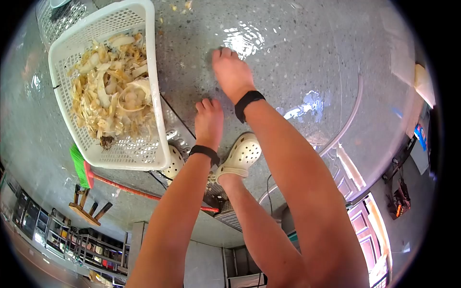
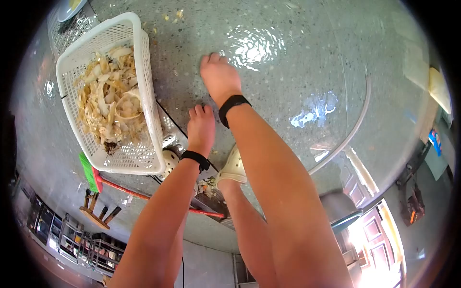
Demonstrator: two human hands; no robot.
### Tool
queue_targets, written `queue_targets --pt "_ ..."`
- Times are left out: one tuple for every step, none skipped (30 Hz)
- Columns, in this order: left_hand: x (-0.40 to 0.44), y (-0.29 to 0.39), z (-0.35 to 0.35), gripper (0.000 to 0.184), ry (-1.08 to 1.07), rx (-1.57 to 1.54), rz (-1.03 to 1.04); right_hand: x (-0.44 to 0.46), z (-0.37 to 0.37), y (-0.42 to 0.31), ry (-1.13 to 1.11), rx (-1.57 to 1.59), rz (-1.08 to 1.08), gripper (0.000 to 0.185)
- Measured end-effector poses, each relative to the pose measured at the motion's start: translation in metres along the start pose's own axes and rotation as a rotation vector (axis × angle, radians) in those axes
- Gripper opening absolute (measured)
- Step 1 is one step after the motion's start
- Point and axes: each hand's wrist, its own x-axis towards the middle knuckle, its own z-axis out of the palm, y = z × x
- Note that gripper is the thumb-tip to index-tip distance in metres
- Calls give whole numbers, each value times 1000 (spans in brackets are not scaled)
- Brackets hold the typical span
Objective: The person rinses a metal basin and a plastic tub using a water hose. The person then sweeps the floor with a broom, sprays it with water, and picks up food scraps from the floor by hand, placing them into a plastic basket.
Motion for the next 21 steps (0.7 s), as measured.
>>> queue_targets --pt "-3 0 0 11 -8 -5 13 -1 1 0 2 -4 -7 17" --pt "-2 -1 0 12 -13 -10 26 1 2 1 6 -9 -15 16" --pt "-1 -1 2 12 -12 -17 36 2 2 2 16 -18 -26 16" --pt "0 0 2 13 -9 -8 37 3 1 2 29 -10 -25 15" --pt "2 0 2 13 -3 -1 39 4 0 2 44 -3 -25 15" --pt "1 1 3 14 0 6 43 3 1 2 57 5 -22 15" --pt "0 1 4 14 1 4 50 1 2 1 58 -8 -28 16" --pt "-1 0 5 15 5 1 57 -1 3 1 60 -23 -35 16" --pt "0 0 5 16 8 -4 65 -2 3 2 62 -39 -40 17" --pt "0 0 5 16 -2 -10 68 -4 3 3 76 -59 -54 17" --pt "0 0 4 17 -13 -15 67 -6 2 3 60 -53 -48 17" --pt "1 -1 3 18 -25 -19 66 -9 5 4 44 -46 -43 17" --pt "2 -2 2 19 -33 -58 43 -12 8 4 24 -38 -39 18" --pt "2 -1 0 20 -43 -99 19 -16 10 6 24 -28 -34 17" --pt "2 0 -2 22 -55 -141 -4 -21 12 7 22 -19 -29 17" --pt "3 0 -5 22 -52 -177 -27 -25 14 8 23 -7 -25 17" --pt "4 0 -8 23 -51 -214 -49 -30 15 10 -15 10 -11 16" --pt "3 1 -14 24 -50 -250 -74 -37 14 13 -53 28 0 16" --pt "1 2 -22 23 -42 -301 -100 -44 17 18 -90 45 13 16" --pt "-1 3 -31 22 -33 -351 -126 -52 19 24 -47 62 0 14" --pt "-2 1 -44 21 -23 -398 -152 -61 19 28 -58 107 59 14"
